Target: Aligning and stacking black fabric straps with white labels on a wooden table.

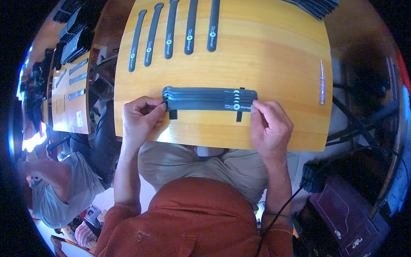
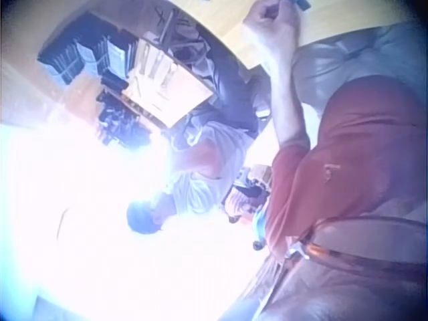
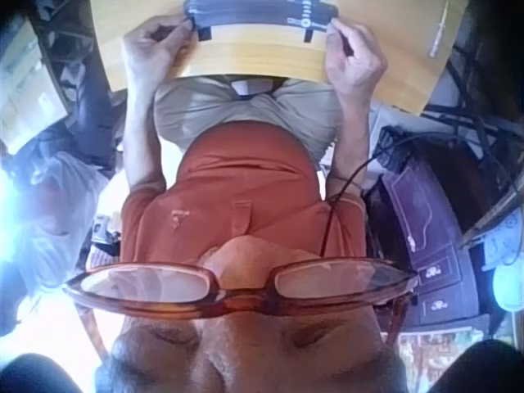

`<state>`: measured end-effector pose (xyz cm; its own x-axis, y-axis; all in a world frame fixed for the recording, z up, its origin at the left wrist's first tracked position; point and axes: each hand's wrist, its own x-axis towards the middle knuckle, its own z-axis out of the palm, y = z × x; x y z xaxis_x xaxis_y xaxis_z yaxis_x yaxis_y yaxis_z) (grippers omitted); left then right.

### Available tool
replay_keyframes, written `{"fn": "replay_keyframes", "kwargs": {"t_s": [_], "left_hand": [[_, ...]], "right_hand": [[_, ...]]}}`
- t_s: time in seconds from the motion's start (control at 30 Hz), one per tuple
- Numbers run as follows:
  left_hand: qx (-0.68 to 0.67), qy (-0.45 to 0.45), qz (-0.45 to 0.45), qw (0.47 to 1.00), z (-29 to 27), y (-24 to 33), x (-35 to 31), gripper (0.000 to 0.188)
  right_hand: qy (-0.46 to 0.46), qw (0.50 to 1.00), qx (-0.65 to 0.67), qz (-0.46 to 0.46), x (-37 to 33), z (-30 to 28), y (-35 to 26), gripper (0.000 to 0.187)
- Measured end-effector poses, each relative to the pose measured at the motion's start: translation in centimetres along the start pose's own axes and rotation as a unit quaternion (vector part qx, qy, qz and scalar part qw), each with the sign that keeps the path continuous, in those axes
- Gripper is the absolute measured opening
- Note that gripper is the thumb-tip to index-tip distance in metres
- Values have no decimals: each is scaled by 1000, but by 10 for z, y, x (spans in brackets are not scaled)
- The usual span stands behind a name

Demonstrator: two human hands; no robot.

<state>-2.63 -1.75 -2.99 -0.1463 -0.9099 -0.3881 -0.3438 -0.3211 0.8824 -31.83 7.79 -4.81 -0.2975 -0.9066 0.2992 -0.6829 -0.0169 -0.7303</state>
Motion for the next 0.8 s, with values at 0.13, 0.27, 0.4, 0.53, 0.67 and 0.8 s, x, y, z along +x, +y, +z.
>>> {"fn": "replay_keyframes", "kwargs": {"t_s": [0.13, 0.27, 0.4, 0.53, 0.67, 0.8], "left_hand": [[-6, 0, 7, 1000, -1, -3, 1, 9], [-1, 1, 6, 1000, -1, -3, 2, 8], [6, 8, 2, 1000, 1, -2, 1, 8], [24, 14, -1, 1000, 1, -1, 1, 7], [18, 14, 6, 1000, 3, -1, 1, 7], [10, 18, 5, 1000, 4, -2, 1, 8]], "right_hand": [[0, 1000, 8, 6, 1, 0, -2, 9], [-1, 1000, 5, 4, 2, -1, -3, 9], [-2, 1000, 0, -5, 2, -1, -2, 9], [-7, 1000, -4, -2, 1, -2, -1, 9], [-8, 1000, 2, 12, 0, -2, -1, 9], [-9, 1000, 13, 22, 0, -3, -3, 10]]}}
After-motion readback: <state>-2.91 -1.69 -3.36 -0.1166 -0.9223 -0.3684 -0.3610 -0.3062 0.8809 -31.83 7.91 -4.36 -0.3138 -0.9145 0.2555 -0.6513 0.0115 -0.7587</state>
